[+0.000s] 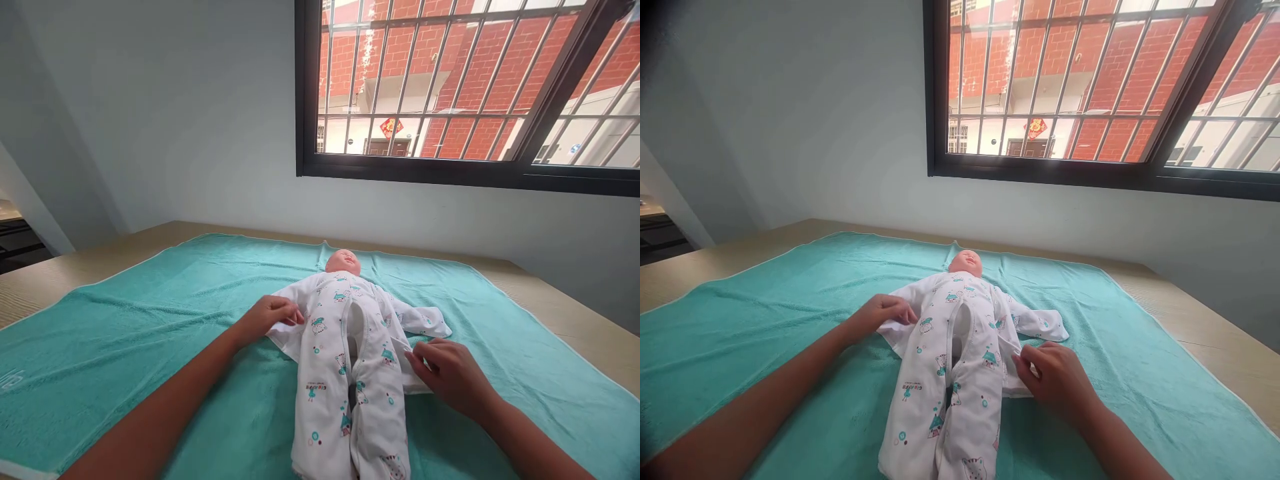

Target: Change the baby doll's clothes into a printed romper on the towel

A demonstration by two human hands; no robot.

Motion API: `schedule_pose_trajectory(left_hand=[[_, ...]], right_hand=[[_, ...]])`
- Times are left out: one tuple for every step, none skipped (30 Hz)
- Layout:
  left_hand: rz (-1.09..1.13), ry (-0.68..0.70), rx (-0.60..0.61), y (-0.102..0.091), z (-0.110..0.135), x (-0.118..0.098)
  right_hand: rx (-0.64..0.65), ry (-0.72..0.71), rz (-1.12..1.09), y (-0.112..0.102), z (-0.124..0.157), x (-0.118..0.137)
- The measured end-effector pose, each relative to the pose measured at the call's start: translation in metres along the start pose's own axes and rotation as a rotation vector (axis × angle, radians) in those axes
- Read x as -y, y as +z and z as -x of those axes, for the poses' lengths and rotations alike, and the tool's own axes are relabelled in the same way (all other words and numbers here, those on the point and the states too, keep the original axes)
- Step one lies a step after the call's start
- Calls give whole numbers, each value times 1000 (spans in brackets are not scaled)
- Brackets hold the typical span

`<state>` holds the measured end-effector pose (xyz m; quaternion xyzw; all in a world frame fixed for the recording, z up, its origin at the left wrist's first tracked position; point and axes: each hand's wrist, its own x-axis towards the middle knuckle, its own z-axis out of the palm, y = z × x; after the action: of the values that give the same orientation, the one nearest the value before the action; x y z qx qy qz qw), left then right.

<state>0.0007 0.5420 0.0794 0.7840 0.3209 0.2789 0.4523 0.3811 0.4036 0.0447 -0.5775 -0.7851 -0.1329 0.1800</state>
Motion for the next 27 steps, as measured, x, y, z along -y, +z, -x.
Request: schedule_pose_trajectory(left_hand=[[-11,-8,-138,-2,-2,6],[-54,-2,-259,-3,-4,13],[-136,15,-352,-4,-6,19],[-252,42,-417,-4,-7,26],[-385,67,-456,-4,-9,31],[-516,77,-474,-3,-10,36],[-632,54,-480,-2,-11,41],[-720,-2,-476,-1,-11,44],[-772,-78,-463,-1,-11,47],[-795,-156,-452,-1,-11,49],[-800,-221,-442,-2,-11,50],[-799,-268,-436,-3,-10,51],[-795,-295,-436,-5,-10,52],[-793,-311,-442,-7,-10,53],[-793,-328,-453,-9,-10,54],[-793,-343,-464,-11,-10,55],[-792,-357,-473,-13,-10,56],[-791,-369,-479,-16,-10,57],[-789,-378,-482,-18,-10,58],[-786,-387,-482,-21,-10,59],[-782,-396,-479,-23,-10,60],[-777,-404,-474,-26,-10,61],[-770,-412,-469,-28,-10,62],[-762,-421,-467,-30,-10,63],[-753,-427,-468,-32,-11,64],[-743,-431,-474,-33,-11,65],[-732,-434,-486,-34,-12,66]], right_hand=[[34,81,13,1,0,-2],[69,144,16,2,-1,-3],[99,186,7,3,-2,-3],[115,210,-8,4,-3,-2],[120,218,-24,5,-4,-1],[112,223,-38,6,-4,0],[98,231,-53,8,-5,0],[85,243,-77,10,-5,0],[83,261,-114,11,-5,-1],[90,285,-170,12,-5,-3],[99,322,-244,13,-6,-7],[101,376,-339,13,-6,-11],[91,444,-452,12,-6,-17],[63,529,-578,11,-6,-22],[30,625,-714,8,-7,-28],[6,722,-841,6,-7,-34],[6,804,-943,3,-7,-40],[37,862,-1008,0,-6,-46],[95,892,-1031,-3,-6,-51],[167,891,-1021,-5,-5,-56],[237,867,-990,-7,-4,-61],[301,833,-953,-8,-3,-65],[360,801,-922,-9,-2,-68],[416,773,-899,-9,-2,-70],[455,750,-881,-8,-2,-71],[467,729,-868,-7,-4,-72],[450,707,-855,-6,-8,-70]])
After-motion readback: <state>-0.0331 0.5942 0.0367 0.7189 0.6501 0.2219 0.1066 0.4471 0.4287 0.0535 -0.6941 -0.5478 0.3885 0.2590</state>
